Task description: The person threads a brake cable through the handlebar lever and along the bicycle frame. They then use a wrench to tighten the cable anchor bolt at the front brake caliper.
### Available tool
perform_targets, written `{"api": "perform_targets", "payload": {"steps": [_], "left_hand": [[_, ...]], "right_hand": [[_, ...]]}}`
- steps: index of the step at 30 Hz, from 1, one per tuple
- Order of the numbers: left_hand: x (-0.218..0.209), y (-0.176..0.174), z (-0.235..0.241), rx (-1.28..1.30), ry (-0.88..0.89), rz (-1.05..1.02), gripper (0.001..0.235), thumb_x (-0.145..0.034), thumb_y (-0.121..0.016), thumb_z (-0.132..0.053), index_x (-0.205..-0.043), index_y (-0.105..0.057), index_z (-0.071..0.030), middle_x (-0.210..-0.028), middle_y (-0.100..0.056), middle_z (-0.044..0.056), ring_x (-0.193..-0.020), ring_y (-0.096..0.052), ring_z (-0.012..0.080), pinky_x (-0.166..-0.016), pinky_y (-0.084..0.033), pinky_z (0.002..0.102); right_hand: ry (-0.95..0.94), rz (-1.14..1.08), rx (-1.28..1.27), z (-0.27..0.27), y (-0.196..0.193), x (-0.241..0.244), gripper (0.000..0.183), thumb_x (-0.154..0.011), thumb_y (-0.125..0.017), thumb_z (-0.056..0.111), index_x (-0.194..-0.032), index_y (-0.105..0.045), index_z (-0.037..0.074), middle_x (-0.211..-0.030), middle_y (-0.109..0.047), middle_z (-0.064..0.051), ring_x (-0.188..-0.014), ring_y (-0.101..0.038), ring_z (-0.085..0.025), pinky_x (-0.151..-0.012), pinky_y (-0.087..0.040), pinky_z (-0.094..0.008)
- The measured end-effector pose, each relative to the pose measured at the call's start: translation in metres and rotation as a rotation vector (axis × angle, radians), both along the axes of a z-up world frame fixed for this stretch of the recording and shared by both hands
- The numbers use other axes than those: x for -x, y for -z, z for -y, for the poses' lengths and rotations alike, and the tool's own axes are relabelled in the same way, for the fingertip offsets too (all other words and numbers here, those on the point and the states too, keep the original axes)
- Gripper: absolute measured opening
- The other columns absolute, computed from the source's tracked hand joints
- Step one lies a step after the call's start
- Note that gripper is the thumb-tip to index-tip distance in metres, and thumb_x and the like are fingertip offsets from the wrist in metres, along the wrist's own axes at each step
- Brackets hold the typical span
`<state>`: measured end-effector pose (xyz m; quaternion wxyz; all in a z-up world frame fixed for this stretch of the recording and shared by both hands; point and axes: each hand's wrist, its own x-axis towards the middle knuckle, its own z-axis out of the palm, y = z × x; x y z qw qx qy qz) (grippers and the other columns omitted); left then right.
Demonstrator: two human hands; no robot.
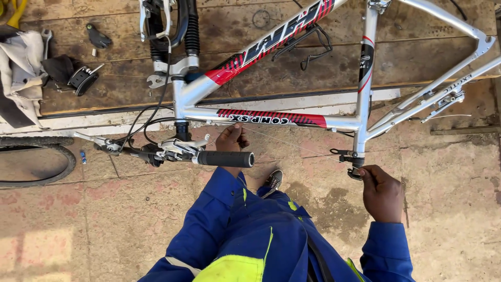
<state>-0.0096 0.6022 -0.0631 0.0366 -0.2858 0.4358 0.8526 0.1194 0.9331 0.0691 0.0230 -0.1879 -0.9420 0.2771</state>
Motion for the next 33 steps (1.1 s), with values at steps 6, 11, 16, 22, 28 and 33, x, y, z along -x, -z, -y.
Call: {"api": "perform_targets", "payload": {"steps": [6, 11, 16, 22, 28, 33], "left_hand": [[0.003, 0.026, 0.018, 0.008, -0.017, -0.004, 0.022, -0.094, -0.072, -0.028, -0.094, -0.066, -0.007, -0.080, -0.067, 0.010, -0.066, -0.062, 0.0164, -0.057, -0.058, 0.029], [-0.007, 0.007, 0.011, 0.005, 0.007, 0.027, 0.024, -0.093, -0.073, -0.030, -0.097, -0.067, -0.007, -0.081, -0.068, 0.010, -0.065, -0.063, 0.0163, -0.056, -0.059, 0.029], [-0.025, 0.001, -0.013, -0.048, 0.235, 0.097, 0.031, -0.096, -0.066, -0.036, -0.092, -0.063, -0.006, -0.074, -0.062, 0.008, -0.062, -0.061, 0.0155, -0.050, -0.057, 0.027], [-0.046, -0.077, -0.077, 0.571, 0.709, -0.518, 0.011, -0.083, -0.075, -0.017, -0.091, -0.071, -0.012, -0.077, -0.061, 0.006, -0.073, -0.062, 0.0174, -0.054, -0.054, 0.029], [-0.049, -0.125, -0.117, 0.911, 0.914, -1.235, 0.025, -0.098, -0.054, -0.030, -0.113, -0.062, -0.012, -0.108, -0.060, 0.008, -0.109, -0.058, 0.0278, -0.094, -0.047, 0.043], [-0.048, -0.118, -0.133, 0.830, 0.993, -1.175, 0.025, -0.102, -0.046, -0.028, -0.110, -0.061, -0.011, -0.101, -0.062, 0.008, -0.091, -0.058, 0.0277, -0.077, -0.045, 0.040]], "right_hand": [[0.019, 0.026, -0.018, 0.001, -0.003, 0.002, 0.012, -0.102, -0.064, 0.021, -0.097, -0.075, 0.020, -0.078, -0.071, -0.011, -0.087, -0.067, -0.041, -0.077, -0.051, -0.047], [0.060, 0.029, 0.006, 0.011, -0.014, 0.000, 0.013, -0.104, -0.062, 0.020, -0.098, -0.074, 0.019, -0.080, -0.071, -0.011, -0.087, -0.067, -0.041, -0.078, -0.051, -0.046], [0.093, 0.018, 0.069, 0.020, -0.024, -0.007, 0.013, -0.102, -0.063, 0.016, -0.096, -0.075, 0.016, -0.065, -0.065, -0.015, -0.067, -0.063, -0.031, -0.069, -0.048, -0.038], [0.074, 0.038, 0.081, 0.032, -0.038, -0.010, 0.012, -0.099, -0.064, 0.018, -0.092, -0.075, 0.018, -0.069, -0.067, -0.015, -0.071, -0.065, -0.041, -0.068, -0.050, -0.045], [-0.004, 0.101, 0.100, 0.041, -0.059, -0.010, 0.011, -0.094, -0.065, 0.019, -0.098, -0.075, 0.018, -0.060, -0.063, -0.013, -0.058, -0.060, -0.029, -0.061, -0.048, -0.041], [-0.114, 0.133, 0.277, 0.029, -0.065, -0.017, 0.031, -0.094, -0.058, 0.017, -0.122, -0.057, 0.006, -0.071, -0.052, -0.005, -0.058, -0.048, -0.016, -0.055, -0.037, -0.032]]}}
